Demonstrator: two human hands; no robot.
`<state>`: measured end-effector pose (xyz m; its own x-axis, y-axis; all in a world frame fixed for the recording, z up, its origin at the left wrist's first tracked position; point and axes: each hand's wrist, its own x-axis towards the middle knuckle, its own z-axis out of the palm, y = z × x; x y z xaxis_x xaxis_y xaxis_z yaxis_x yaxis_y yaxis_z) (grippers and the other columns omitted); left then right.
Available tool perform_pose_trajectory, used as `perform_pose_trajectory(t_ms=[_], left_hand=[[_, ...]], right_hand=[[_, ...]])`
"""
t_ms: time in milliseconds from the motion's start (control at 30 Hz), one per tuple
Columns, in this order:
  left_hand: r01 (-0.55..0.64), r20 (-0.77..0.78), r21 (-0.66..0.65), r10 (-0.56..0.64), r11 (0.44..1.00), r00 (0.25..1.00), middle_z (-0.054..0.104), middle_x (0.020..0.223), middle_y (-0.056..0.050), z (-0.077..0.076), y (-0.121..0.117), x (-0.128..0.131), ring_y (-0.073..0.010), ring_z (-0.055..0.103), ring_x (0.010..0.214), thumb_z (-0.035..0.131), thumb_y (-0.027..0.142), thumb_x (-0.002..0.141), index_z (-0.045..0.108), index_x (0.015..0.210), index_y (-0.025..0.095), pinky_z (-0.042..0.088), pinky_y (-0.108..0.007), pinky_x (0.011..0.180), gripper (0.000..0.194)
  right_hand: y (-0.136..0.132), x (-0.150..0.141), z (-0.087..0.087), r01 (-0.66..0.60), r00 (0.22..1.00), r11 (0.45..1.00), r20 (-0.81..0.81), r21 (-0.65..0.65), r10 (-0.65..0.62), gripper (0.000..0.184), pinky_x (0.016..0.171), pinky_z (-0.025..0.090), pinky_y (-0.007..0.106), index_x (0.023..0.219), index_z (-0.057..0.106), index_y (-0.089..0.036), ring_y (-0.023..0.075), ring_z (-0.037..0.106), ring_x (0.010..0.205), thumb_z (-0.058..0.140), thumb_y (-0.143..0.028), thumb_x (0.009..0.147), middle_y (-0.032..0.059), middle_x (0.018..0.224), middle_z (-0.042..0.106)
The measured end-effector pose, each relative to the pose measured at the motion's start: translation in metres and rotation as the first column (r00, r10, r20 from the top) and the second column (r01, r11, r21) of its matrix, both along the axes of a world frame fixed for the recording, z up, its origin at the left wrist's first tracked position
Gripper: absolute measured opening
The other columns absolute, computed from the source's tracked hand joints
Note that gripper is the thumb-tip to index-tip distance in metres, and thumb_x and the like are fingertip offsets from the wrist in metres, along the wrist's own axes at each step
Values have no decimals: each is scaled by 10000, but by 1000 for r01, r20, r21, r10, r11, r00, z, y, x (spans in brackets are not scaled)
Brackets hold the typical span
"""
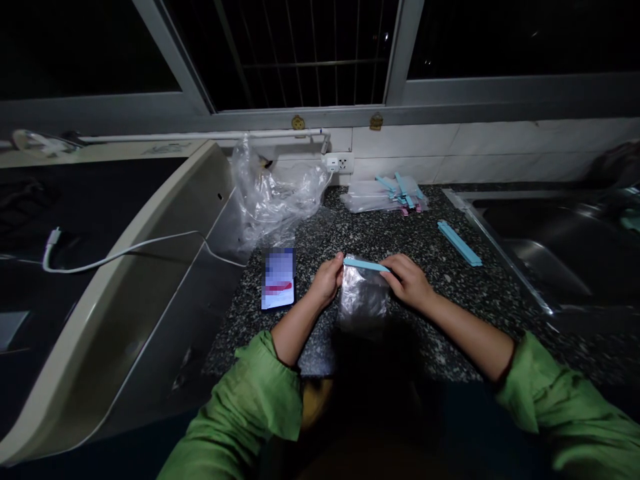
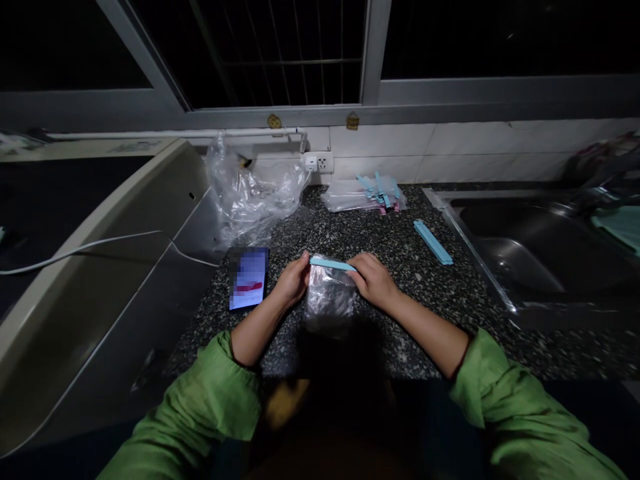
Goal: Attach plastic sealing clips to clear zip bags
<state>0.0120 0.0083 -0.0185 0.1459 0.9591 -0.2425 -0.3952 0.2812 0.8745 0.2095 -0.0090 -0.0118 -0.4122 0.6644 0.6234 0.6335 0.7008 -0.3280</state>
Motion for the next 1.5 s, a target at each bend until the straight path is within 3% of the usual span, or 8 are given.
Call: perform_pose_trajectory(t_ms=[267, 567, 933, 1233, 1500], left_hand=[[-1, 137, -4, 2, 1000, 991, 530, 430, 2, 7, -3, 4, -109, 542, 444, 692, 509, 658, 528, 522, 131, 447, -243, 527, 433], [12, 191, -27, -6, 1000, 982, 623, 519, -73, 10, -6, 5, -242, 675, 730, 714, 481, 639, 542, 546, 124, 522, -340, 712, 407], [-13, 221, -43, 23, 999, 975, 652, 578, -82, 12, -5, 8, -247, 674, 796, 699, 442, 659, 535, 552, 135, 516, -358, 768, 365], [-88, 167, -37, 93, 995, 982, 520, 400, 23, 9, -3, 8, -143, 591, 494, 720, 463, 623, 538, 520, 145, 471, -259, 577, 381], [-109, 181, -84, 123, 990, 976, 534, 405, 19, 13, -3, 9, -133, 556, 441, 728, 444, 616, 557, 522, 136, 449, -259, 543, 365]], right_hand=[[-1, 1, 1, 1, 1000, 999, -13, 38, -1, 170, 731, 487, 356, 955, 609, -204, 188, 576, 831, 462, -248, 882, 79, 858, 635], [-3, 1, 5, 11, 1000, 999, -20, 51, -10, 193, 716, 486, 370, 951, 633, -213, 197, 584, 813, 458, -257, 881, 81, 845, 647], [-1, -1, 2, 1, 999, 993, -48, 116, 4, 165, 705, 497, 351, 950, 628, -197, 190, 585, 803, 488, -216, 864, 82, 842, 645], [2, -2, 0, 3, 994, 991, -104, 135, 11, 141, 706, 516, 352, 949, 619, -207, 183, 596, 798, 515, -208, 853, 68, 831, 643], [1, -3, 3, -1, 985, 991, -169, 134, 23, 145, 709, 526, 355, 951, 617, -221, 187, 603, 813, 538, -190, 834, 65, 846, 641]])
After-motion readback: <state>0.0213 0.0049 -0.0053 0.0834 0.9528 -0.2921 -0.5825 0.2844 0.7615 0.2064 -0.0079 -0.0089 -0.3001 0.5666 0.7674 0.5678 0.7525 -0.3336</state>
